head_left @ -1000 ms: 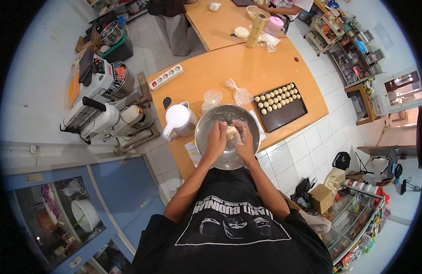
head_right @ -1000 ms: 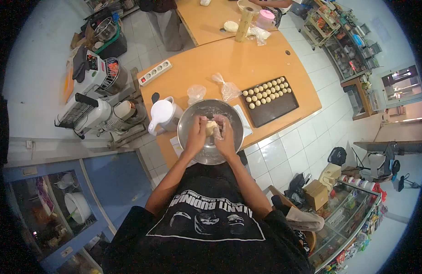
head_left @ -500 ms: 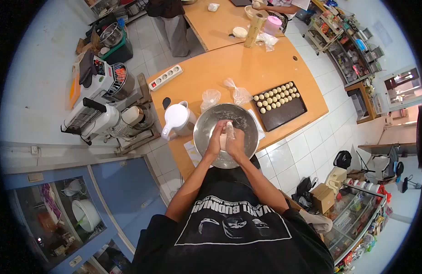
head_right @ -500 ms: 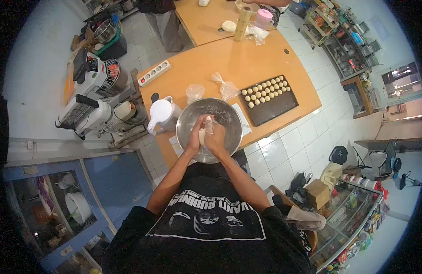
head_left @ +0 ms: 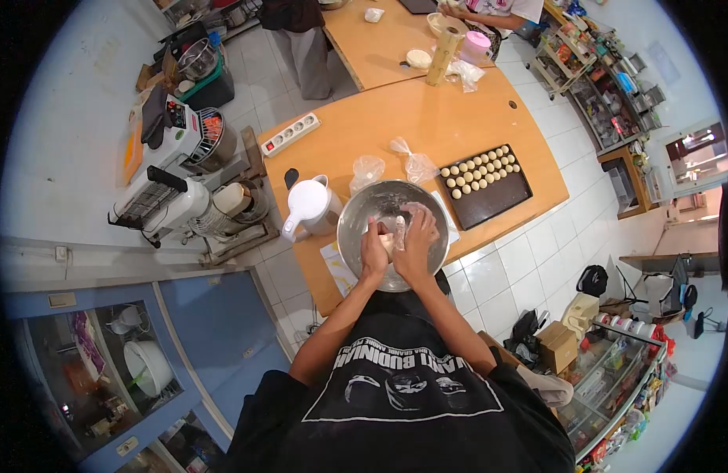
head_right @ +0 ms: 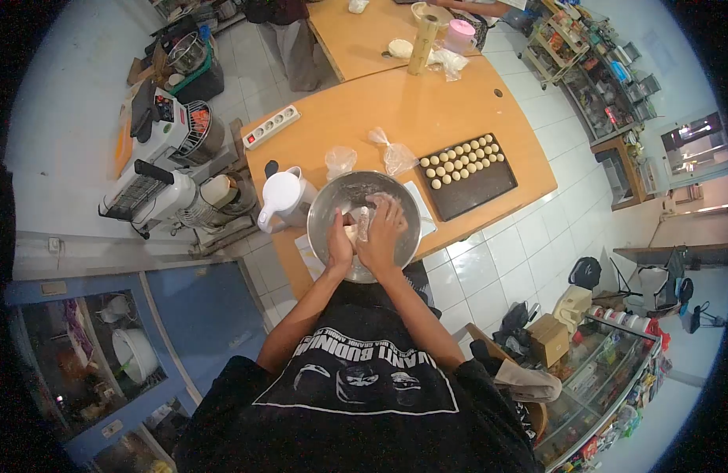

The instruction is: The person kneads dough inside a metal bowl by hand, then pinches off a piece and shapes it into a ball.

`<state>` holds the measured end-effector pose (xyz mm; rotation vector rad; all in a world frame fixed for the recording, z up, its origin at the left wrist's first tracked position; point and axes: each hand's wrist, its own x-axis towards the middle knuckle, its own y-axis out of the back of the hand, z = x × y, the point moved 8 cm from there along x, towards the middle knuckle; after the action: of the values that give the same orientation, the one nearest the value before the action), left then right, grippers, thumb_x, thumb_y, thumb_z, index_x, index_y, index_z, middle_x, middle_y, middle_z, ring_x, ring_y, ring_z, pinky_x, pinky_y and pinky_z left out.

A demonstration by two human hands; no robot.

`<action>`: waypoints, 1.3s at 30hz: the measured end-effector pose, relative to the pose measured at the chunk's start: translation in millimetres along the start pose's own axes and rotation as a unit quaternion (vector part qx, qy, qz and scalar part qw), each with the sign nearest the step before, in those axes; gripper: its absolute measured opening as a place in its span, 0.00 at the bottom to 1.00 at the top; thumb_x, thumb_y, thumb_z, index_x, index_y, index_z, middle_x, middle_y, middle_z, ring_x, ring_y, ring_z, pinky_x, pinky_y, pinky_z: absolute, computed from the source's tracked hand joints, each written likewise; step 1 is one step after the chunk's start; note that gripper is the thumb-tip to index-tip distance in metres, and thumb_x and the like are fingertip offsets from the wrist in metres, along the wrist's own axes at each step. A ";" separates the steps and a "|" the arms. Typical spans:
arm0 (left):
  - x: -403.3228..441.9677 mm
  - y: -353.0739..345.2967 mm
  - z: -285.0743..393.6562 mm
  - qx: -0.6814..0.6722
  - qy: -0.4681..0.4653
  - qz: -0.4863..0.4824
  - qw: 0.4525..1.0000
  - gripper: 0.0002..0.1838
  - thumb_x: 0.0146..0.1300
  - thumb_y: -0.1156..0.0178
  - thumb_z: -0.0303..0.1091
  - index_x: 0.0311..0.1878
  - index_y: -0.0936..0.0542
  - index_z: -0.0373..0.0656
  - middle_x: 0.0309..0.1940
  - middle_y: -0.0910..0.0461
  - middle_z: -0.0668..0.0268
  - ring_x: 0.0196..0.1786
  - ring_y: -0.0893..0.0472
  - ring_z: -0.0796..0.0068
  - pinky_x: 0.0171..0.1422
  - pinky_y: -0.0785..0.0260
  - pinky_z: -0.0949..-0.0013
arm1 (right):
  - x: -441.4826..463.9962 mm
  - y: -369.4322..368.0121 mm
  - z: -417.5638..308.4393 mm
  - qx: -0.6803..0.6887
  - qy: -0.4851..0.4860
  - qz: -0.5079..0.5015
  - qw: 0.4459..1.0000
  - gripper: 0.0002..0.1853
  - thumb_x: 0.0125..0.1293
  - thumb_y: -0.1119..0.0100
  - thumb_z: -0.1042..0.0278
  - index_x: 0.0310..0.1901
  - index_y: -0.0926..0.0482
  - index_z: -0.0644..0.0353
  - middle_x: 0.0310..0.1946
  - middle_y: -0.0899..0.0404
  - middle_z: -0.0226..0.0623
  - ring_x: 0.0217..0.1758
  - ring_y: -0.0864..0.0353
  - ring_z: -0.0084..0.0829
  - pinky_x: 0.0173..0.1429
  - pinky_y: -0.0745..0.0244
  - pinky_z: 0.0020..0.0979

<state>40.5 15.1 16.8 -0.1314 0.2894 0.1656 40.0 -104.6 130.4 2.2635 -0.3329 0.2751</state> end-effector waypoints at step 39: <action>-2.0 -15.5 12.0 0.056 -0.031 -0.057 0.996 0.28 0.82 0.60 0.52 0.45 0.18 0.37 0.35 0.18 0.65 0.39 0.20 0.69 0.53 0.29 0.68 | -0.1 -17.1 45.6 0.123 -0.139 -0.046 0.981 0.28 0.79 0.55 0.55 0.28 0.17 0.70 0.22 0.21 0.60 0.27 0.18 0.61 0.35 0.28 0.53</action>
<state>44.7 1.4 30.4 -0.0317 0.2274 0.0394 49.6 -128.3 89.0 2.5594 -0.3526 -0.0556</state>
